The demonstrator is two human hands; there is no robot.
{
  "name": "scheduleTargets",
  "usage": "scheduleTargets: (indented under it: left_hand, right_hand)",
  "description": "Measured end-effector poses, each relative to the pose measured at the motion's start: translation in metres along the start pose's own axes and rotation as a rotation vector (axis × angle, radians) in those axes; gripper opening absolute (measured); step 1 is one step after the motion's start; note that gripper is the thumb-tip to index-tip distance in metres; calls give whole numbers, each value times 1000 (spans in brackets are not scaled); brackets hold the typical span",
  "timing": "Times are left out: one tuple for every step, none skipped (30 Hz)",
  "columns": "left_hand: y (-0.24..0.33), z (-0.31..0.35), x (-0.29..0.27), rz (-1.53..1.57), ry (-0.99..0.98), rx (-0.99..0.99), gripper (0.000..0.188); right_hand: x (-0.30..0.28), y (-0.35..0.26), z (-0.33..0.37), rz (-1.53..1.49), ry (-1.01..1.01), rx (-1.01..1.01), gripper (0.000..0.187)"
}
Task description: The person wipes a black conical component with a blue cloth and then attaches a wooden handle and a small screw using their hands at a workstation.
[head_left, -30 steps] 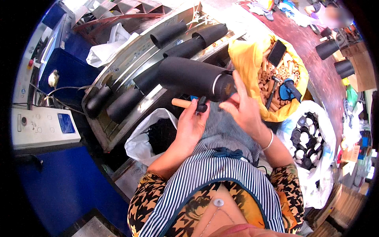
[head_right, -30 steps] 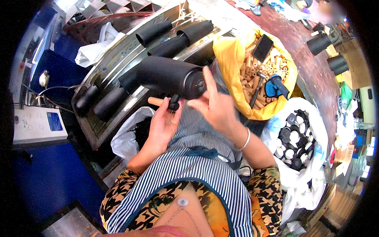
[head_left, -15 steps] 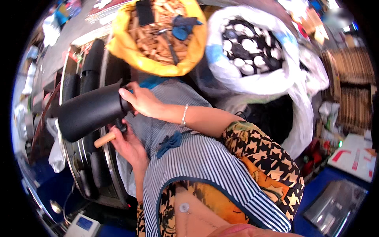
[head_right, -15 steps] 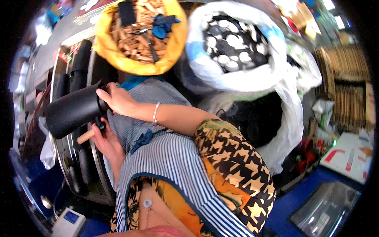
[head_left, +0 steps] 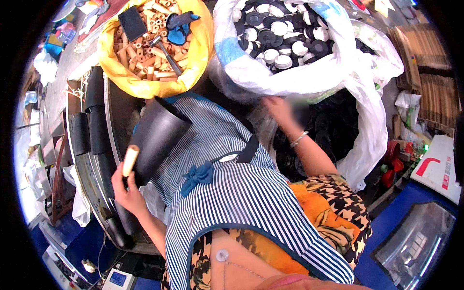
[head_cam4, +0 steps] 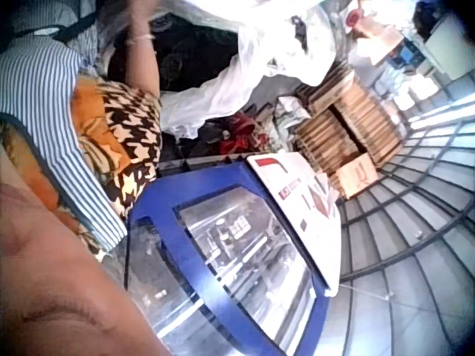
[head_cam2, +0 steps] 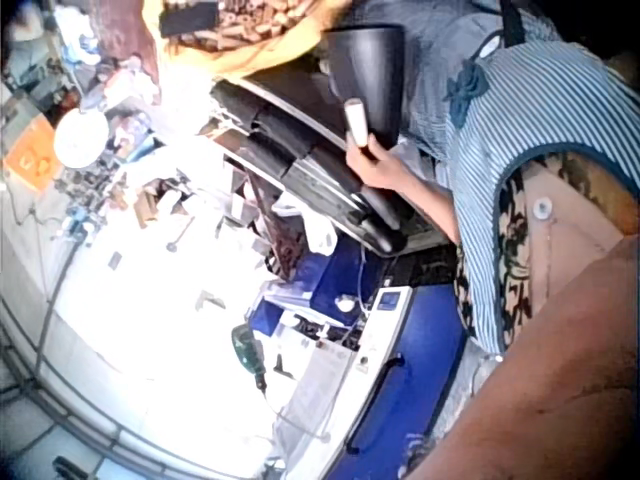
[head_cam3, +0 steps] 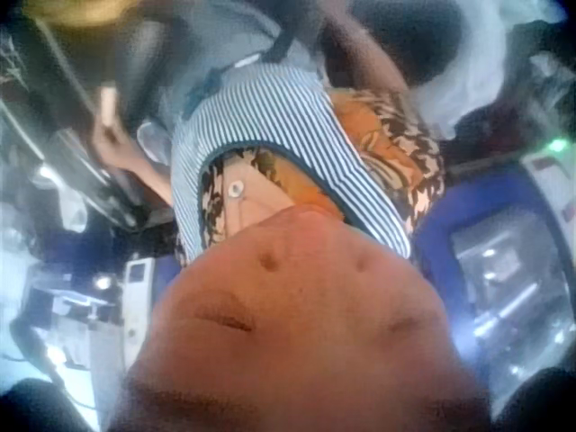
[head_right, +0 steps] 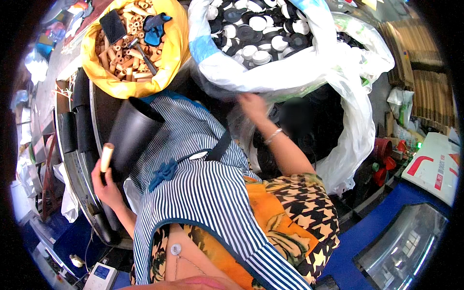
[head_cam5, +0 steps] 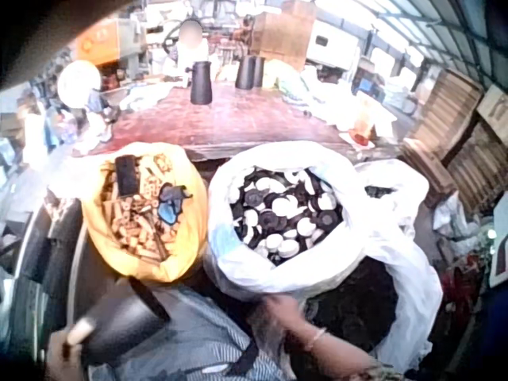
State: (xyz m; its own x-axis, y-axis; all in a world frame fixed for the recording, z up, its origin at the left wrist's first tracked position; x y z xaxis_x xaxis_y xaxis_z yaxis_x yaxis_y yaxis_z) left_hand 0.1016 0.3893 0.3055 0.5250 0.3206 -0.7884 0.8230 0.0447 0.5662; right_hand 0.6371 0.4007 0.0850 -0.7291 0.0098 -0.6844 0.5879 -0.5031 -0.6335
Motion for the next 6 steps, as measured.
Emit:
scheduleTargets:
  left_hand:
    - [-8,7,7,-7,-42,-24,35]
    - [-15,11,16,-9,-93,-39,36]
    - [-21,13,14,0,-58,-57,35]
    - [-48,8,22,52,-50,-106,35]
    - [-51,6,28,63,-68,-136,35]
    - [-48,7,29,66,-72,-174,34]
  right_hand:
    - [-34,41,2,313,156,-37,30]
    - [-60,109,3,266,274,87,29]
    - [-80,129,8,590,276,-4,30]
    - [-67,132,0,907,283,-106,30]
    - [-61,131,-2,1058,93,-108,30]
    - [-65,91,-3,1200,-104,-129,31]
Point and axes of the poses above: each hand's wrist, its own z-axis away from the middle knuckle, its own x-axis out of the palm, y = z × x, the point moved 10 cm from there along -z, towards the middle knuckle, and after that the axes turned 4 degrees about -x, right-handed, at the moved point
